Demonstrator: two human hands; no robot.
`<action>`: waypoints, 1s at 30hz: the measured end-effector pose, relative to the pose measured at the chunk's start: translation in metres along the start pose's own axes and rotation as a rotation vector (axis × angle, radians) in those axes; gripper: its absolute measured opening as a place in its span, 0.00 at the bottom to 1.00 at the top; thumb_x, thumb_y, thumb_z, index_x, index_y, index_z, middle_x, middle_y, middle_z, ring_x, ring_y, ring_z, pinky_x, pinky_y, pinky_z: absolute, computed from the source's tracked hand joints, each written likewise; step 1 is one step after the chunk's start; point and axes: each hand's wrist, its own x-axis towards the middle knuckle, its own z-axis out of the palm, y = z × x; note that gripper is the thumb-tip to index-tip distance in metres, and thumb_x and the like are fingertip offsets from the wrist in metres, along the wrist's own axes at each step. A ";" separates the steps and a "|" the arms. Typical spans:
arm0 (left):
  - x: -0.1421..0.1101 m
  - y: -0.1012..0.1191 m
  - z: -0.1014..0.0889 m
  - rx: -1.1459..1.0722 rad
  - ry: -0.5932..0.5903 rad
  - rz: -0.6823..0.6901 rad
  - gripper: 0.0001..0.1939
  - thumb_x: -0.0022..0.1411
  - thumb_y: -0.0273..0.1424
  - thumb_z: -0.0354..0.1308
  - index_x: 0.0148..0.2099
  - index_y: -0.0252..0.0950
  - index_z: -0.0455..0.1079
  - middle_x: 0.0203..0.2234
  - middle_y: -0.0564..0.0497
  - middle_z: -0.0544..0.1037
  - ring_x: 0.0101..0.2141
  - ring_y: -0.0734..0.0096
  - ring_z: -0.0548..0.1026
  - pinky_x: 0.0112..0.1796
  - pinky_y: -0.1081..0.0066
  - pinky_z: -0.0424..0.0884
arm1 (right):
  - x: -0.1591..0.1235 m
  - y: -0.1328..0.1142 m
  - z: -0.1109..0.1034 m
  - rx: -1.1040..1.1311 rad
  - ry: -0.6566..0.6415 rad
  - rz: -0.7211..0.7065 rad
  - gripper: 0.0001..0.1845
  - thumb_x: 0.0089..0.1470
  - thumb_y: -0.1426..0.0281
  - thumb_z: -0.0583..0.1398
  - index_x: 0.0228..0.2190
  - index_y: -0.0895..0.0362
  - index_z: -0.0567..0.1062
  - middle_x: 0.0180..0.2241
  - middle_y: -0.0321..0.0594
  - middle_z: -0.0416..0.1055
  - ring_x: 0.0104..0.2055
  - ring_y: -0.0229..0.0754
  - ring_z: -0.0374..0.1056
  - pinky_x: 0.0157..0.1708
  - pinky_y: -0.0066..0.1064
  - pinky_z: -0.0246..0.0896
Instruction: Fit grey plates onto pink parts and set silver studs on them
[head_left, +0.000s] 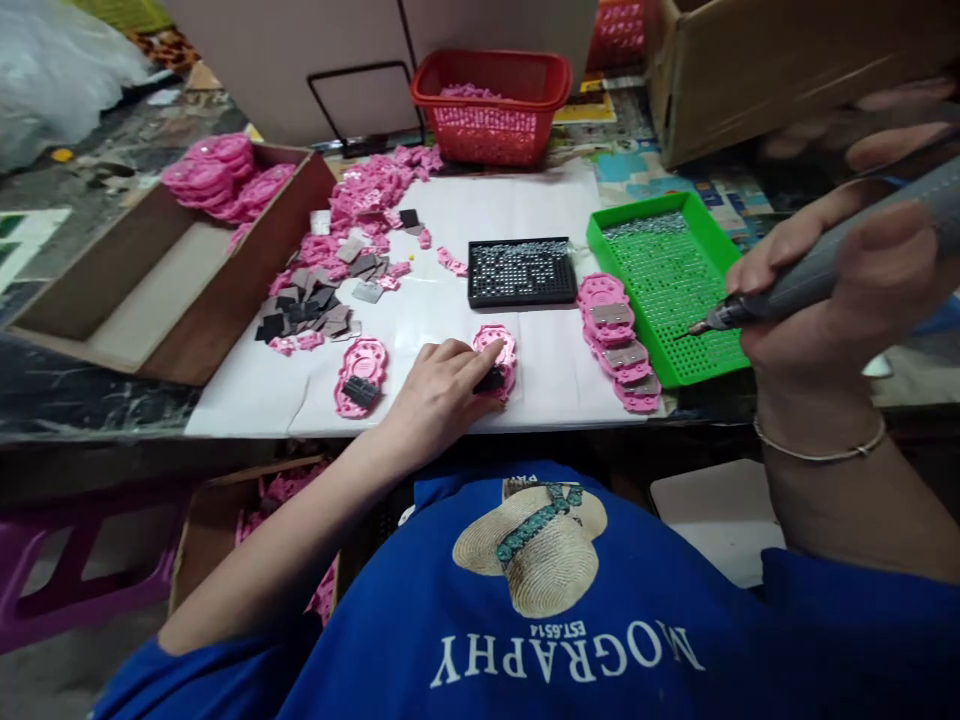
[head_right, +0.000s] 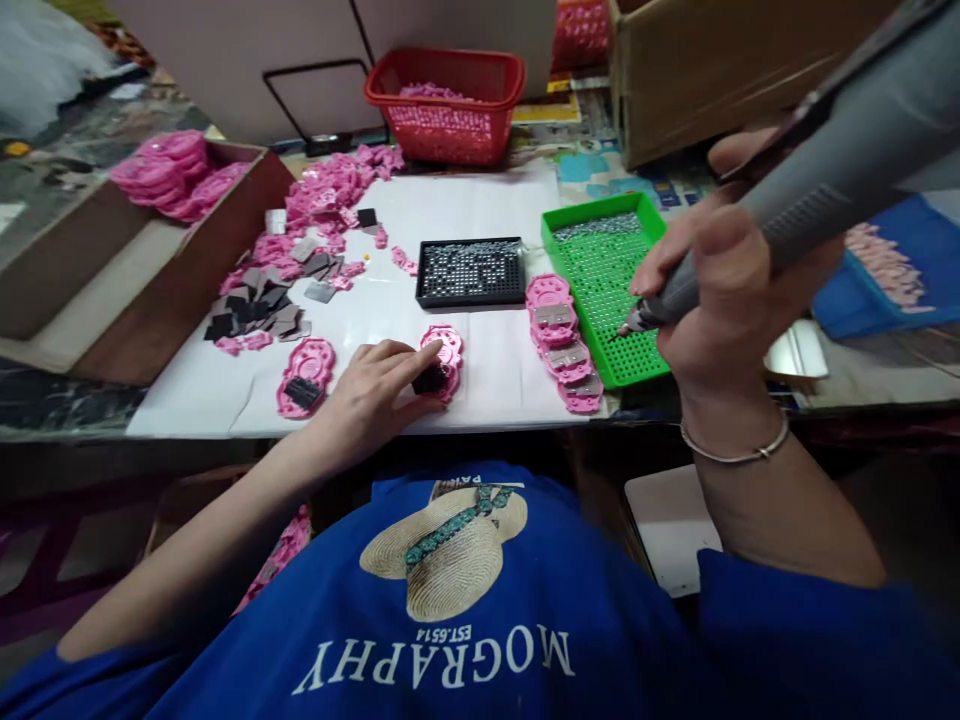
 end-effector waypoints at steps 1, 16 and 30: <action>0.009 0.009 0.005 -0.012 0.005 0.018 0.28 0.64 0.33 0.62 0.63 0.29 0.60 0.39 0.42 0.80 0.42 0.57 0.72 0.40 0.63 0.64 | 0.001 0.000 0.000 0.008 0.007 -0.079 0.18 0.45 0.53 0.65 0.36 0.47 0.77 0.16 0.29 0.58 0.14 0.33 0.52 0.12 0.30 0.44; 0.037 0.038 0.022 -0.144 0.168 0.149 0.13 0.67 0.26 0.56 0.53 0.33 0.69 0.45 0.42 0.79 0.40 0.63 0.73 0.39 0.64 0.75 | 0.011 0.031 -0.037 -0.198 0.004 -0.027 0.17 0.49 0.52 0.66 0.40 0.42 0.71 0.20 0.28 0.61 0.17 0.38 0.57 0.18 0.36 0.53; 0.034 0.035 0.026 -0.180 0.161 0.177 0.12 0.67 0.21 0.52 0.51 0.32 0.70 0.44 0.42 0.78 0.40 0.64 0.73 0.39 0.65 0.76 | 0.010 0.047 -0.046 -0.240 0.002 -0.003 0.20 0.48 0.46 0.64 0.38 0.40 0.68 0.22 0.28 0.63 0.17 0.38 0.55 0.20 0.36 0.53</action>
